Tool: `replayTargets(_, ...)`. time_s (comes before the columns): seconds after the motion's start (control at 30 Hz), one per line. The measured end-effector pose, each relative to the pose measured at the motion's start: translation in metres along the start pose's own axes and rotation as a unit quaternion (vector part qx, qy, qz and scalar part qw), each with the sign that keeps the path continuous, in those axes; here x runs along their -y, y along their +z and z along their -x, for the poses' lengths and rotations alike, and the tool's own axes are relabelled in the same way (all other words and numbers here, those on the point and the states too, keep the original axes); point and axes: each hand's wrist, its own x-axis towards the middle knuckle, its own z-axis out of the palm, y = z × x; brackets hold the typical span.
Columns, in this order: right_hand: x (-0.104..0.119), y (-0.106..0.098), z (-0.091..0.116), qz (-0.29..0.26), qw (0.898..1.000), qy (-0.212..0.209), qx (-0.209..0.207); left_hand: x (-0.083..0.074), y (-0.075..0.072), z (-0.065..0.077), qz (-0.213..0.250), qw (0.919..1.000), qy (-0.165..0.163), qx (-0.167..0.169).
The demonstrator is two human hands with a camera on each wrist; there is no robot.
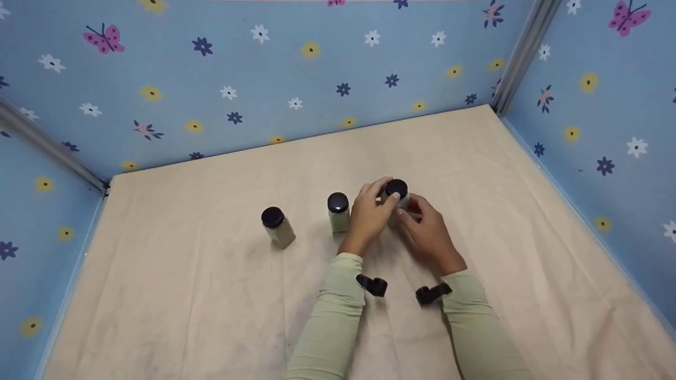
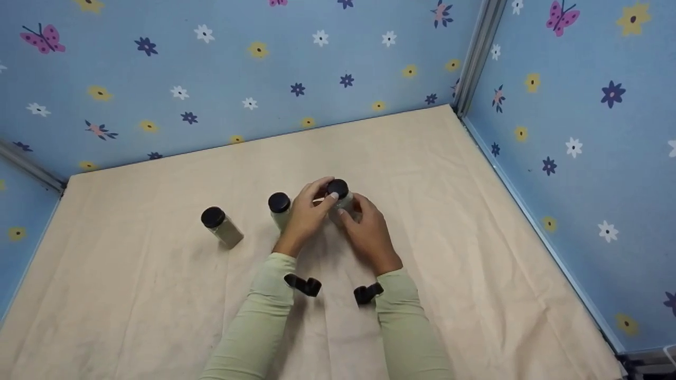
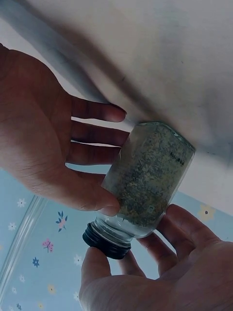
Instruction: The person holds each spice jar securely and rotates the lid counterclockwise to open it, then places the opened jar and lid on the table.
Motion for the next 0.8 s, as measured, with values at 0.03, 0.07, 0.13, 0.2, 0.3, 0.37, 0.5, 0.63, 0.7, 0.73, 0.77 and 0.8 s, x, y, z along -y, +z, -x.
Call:
replayTargets(0.03, 0.0, -0.0001, -0.0001, 0.0, 1.0, 0.001, 0.0, -0.0004, -0.0001, 0.0001, 0.001, 1.0, -0.001, 0.002)
replayTargets(0.07, 0.0003, -0.0001, -0.0002, 0.0, 1.0, 0.001, -0.001, -0.0006, -0.0003, 0.0, 0.003, 1.0, -0.001, 0.003)
replayTargets(0.13, 0.0007, -0.0001, -0.0003, 0.002, 1.0, 0.001, -0.002, -0.0011, -0.001, 0.0003, 0.005, 1.0, -0.001, 0.005)
replayTargets(0.2, 0.0012, 0.0001, -0.0004, 0.003, 1.0, 0.0, 0.0, -0.0012, -0.0018, 0.0007, 0.008, 1.0, 0.003, 0.004)
replayTargets(0.3, 0.0013, 0.0001, -0.0002, 0.004, 1.0, 0.001, 0.002, -0.0009, -0.0024, 0.0013, 0.012, 0.9999, 0.009, 0.004)
replayTargets(0.37, 0.001, 0.0004, 0.0002, 0.002, 1.0, 0.003, 0.002, -0.0009, -0.0027, 0.002, 0.017, 0.9998, 0.007, 0.007)
replayTargets(0.5, 0.0009, 0.0007, 0.0001, 0.005, 1.0, 0.007, 0.001, -0.0017, -0.003, 0.0017, 0.032, 0.9995, 0.003, 0.005)
replayTargets(0.63, 0.0012, 0.0007, -0.0007, 0.008, 1.0, 0.004, 0.003, -0.0014, -0.0034, 0.0008, 0.045, 0.999, 0.005, -0.002)
replayTargets(0.7, 0.0009, 0.0007, -0.0008, 0.007, 1.0, 0.003, 0.004, -0.0006, -0.0037, 0.0009, 0.049, 0.9988, 0.005, -0.003)
replayTargets(0.73, 0.0007, 0.0008, -0.0007, 0.006, 1.0, 0.003, 0.005, -0.0002, -0.004, 0.0012, 0.049, 0.9988, 0.005, -0.002)
replayTargets(0.77, 0.0007, 0.0009, -0.0007, 0.005, 1.0, 0.003, 0.005, 0.0004, -0.004, 0.0015, 0.05, 0.9987, 0.006, -0.002)
replayTargets(0.8, 0.0007, 0.0012, -0.0005, 0.004, 1.0, 0.003, 0.005, 0.0008, -0.0042, 0.002, 0.049, 0.9988, 0.005, -0.001)
